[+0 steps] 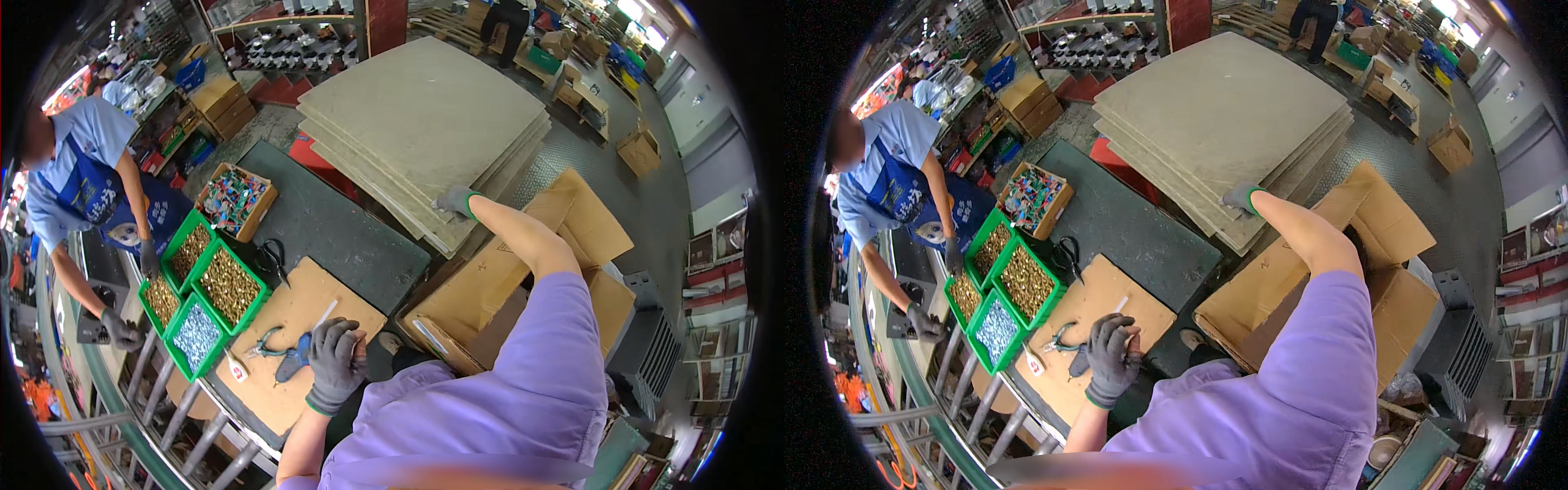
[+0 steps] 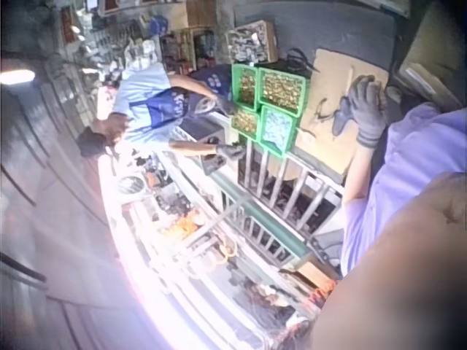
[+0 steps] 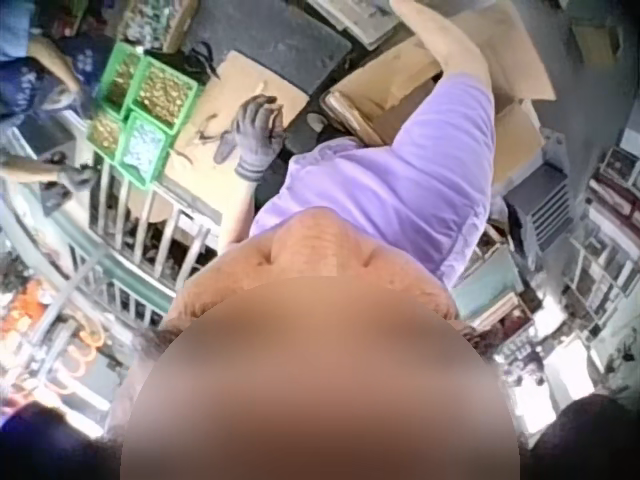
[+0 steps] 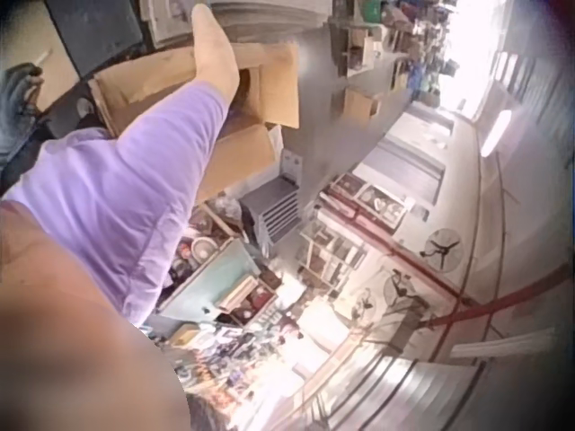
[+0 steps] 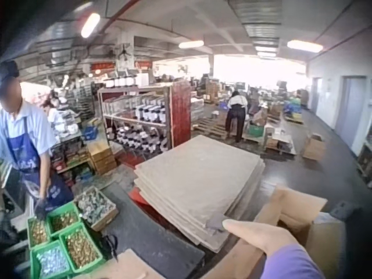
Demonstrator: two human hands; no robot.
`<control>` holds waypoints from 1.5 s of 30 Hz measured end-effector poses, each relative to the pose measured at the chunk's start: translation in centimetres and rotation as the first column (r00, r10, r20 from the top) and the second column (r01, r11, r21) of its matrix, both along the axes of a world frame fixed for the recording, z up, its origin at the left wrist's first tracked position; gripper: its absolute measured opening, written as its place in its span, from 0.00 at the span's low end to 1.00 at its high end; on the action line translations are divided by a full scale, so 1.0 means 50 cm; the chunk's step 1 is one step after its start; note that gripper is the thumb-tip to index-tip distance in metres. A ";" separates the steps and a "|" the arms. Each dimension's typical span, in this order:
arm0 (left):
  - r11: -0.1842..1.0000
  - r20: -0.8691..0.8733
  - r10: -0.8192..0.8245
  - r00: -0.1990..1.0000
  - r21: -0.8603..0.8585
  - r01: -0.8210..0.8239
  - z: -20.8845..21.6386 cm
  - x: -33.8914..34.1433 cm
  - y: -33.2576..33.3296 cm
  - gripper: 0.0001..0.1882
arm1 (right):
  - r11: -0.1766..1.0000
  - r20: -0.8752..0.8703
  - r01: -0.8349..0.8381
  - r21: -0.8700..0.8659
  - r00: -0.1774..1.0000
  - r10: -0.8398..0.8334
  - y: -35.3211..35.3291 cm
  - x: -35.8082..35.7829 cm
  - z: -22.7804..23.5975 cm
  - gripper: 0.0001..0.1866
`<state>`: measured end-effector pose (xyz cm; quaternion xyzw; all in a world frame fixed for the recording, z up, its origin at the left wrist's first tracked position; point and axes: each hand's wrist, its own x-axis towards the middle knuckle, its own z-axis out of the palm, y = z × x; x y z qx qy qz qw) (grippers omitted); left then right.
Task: The person is seen assembling metal housing components, applying adhesive with a glue gun, and moving items in a warehouse setting.
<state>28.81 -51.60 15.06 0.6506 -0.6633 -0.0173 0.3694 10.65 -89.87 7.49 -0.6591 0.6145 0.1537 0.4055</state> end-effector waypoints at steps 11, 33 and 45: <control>0.980 -0.238 -0.046 0.970 0.180 0.090 -0.071 0.063 -0.066 0.07 | 0.906 0.510 0.260 0.335 0.758 -0.406 0.017 0.232 -0.101 0.18; 0.940 -0.999 0.044 -0.009 0.038 0.340 -0.061 0.131 -0.425 0.35 | 0.672 0.689 0.429 0.604 0.142 -0.710 0.216 0.091 0.188 0.11; 0.972 -0.938 0.070 -0.341 -0.012 0.234 0.151 0.022 -0.372 0.05 | 0.793 0.824 0.230 0.564 -0.227 -0.520 0.345 -0.115 0.322 0.27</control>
